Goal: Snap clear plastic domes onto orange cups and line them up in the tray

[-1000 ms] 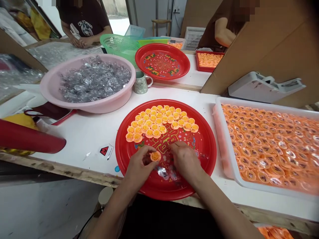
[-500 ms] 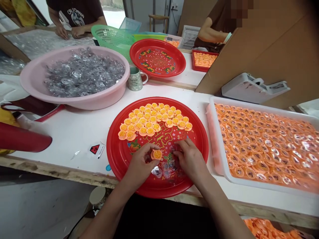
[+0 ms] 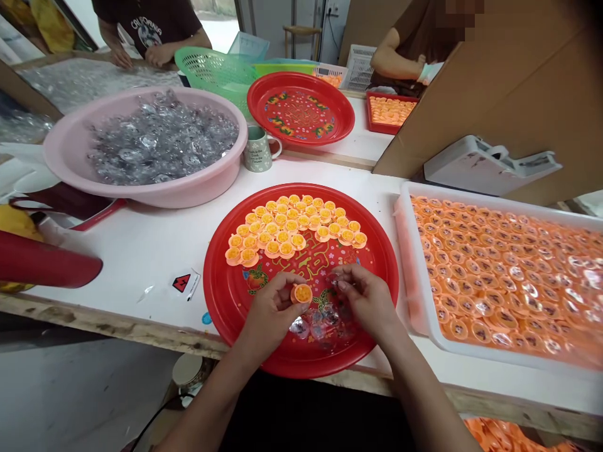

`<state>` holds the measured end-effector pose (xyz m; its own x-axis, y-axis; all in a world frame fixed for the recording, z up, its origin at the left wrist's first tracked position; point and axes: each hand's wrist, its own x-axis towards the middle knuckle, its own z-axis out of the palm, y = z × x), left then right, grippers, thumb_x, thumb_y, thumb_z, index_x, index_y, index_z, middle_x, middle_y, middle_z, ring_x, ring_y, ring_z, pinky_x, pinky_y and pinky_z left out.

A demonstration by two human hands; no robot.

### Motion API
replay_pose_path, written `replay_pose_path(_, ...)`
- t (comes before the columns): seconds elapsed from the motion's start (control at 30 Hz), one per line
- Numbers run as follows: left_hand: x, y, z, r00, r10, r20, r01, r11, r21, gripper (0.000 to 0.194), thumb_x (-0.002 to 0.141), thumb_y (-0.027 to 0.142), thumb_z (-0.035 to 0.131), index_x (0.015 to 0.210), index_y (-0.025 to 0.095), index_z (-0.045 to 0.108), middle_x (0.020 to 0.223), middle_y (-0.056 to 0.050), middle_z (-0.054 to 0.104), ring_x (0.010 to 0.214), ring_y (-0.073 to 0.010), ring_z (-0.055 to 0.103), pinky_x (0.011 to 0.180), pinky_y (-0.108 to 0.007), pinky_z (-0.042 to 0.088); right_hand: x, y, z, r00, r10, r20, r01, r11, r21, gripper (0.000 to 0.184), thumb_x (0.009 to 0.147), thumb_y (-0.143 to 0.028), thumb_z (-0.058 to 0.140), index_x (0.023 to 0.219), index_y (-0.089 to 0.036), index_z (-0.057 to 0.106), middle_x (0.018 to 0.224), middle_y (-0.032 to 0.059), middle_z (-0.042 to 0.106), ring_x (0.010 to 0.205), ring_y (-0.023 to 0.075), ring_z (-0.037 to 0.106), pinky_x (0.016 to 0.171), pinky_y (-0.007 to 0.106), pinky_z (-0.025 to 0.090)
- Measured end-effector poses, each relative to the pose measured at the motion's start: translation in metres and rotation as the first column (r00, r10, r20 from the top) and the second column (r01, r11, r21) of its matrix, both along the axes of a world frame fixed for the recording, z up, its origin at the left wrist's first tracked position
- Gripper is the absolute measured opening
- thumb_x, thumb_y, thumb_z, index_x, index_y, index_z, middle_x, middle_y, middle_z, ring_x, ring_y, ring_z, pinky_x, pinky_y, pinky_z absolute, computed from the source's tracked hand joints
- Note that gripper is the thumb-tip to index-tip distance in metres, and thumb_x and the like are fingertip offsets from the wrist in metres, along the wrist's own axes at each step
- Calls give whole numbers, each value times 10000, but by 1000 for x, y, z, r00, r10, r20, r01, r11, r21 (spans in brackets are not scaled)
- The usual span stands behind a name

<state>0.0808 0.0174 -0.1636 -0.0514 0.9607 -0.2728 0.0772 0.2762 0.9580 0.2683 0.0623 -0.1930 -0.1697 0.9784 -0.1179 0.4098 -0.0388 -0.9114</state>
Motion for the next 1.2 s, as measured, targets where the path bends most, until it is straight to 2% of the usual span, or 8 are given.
replay_pose_path(0.1,1,1,0,999,-14,-46,15,1000,22,207,708,133,631,908,179,602,803,14,653,737,-139,631,617,-217,505,-1,-8,6,912,-77,-402,-30,968,-251,243,793,-309,656,1007,-198,632,795,34,687,662,162,635,625,285,511)
replay_pose_path(0.3,3,2,-2,997,-81,7,81,996,33,254,713,138,647,961,181,616,892,-12,685,834,-159,644,718,-252,518,-5,-18,16,835,-85,-544,-103,946,-306,209,722,-279,766,866,-188,644,728,-4,694,609,109,625,603,227,503)
replay_pose_path(0.47,10,-3,-7,985,-149,84,149,989,-2,245,739,189,684,945,198,553,876,-6,687,837,-171,662,715,-265,525,-5,-22,18,918,65,-392,-144,974,-175,66,748,-201,705,811,-192,689,708,-12,689,642,130,647,612,241,524)
replay_pose_path(0.6,15,-7,-12,966,-211,-148,224,971,79,164,791,164,605,946,216,595,837,-2,690,798,-181,664,710,-288,529,-8,-27,21,982,173,-72,-163,979,123,146,792,-104,597,783,-209,699,780,12,696,722,157,650,657,267,527)
replay_pose_path(0.7,17,-8,-12,932,-227,-281,275,951,143,234,819,118,528,999,235,619,889,-10,704,842,-193,670,767,-318,536,-10,-29,24,980,194,45,-199,954,223,213,803,-50,534,789,-212,672,774,9,680,709,150,638,653,259,517)
replay_pose_path(0.83,17,-8,-7,953,-240,-186,271,948,164,404,797,94,561,1167,257,579,1102,-31,693,973,-197,676,867,-336,539,-7,-30,21,987,135,81,-153,949,276,196,808,-45,540,809,-211,645,788,8,657,741,153,622,664,257,508)
replay_pose_path(0.97,18,-7,-5,992,-125,21,124,992,33,430,742,142,677,1159,209,600,1102,-51,711,995,-206,684,867,-322,560,-5,-35,15,992,91,92,-121,903,412,203,830,-48,544,869,-218,647,805,14,657,753,151,623,674,260,508)
replay_pose_path(1.2,16,-12,4,974,-45,-222,91,975,204,251,795,158,655,1022,253,705,1032,-4,741,966,-192,681,903,-317,530,-9,-45,13,999,24,30,-35,895,445,171,862,-87,556,868,-234,644,818,13,678,740,160,639,670,275,519)
